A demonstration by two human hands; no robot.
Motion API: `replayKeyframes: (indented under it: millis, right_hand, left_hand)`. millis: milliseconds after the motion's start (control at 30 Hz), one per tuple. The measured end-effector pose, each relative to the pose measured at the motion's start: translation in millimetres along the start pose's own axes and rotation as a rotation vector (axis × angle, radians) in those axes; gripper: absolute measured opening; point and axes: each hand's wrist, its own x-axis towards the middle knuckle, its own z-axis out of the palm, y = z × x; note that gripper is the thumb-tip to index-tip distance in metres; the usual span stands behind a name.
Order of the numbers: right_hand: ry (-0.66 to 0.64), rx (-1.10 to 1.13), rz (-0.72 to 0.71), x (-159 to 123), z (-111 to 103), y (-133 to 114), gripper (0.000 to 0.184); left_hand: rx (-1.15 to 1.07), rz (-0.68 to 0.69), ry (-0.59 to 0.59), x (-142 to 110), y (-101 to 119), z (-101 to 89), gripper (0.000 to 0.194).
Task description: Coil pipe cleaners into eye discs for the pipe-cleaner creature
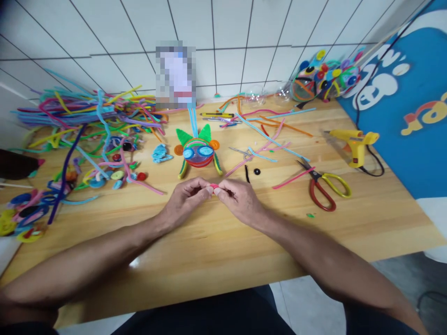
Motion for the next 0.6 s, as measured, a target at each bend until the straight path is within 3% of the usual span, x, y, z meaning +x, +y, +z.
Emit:
replayKeyframes:
  millis: [600]
  right_hand:
    - [0.008, -0.025, 0.011, 0.8, 1.0, 0.8, 0.028]
  left_hand:
    - [0.004, -0.025, -0.004, 2.8, 0.1, -1.4, 0.038]
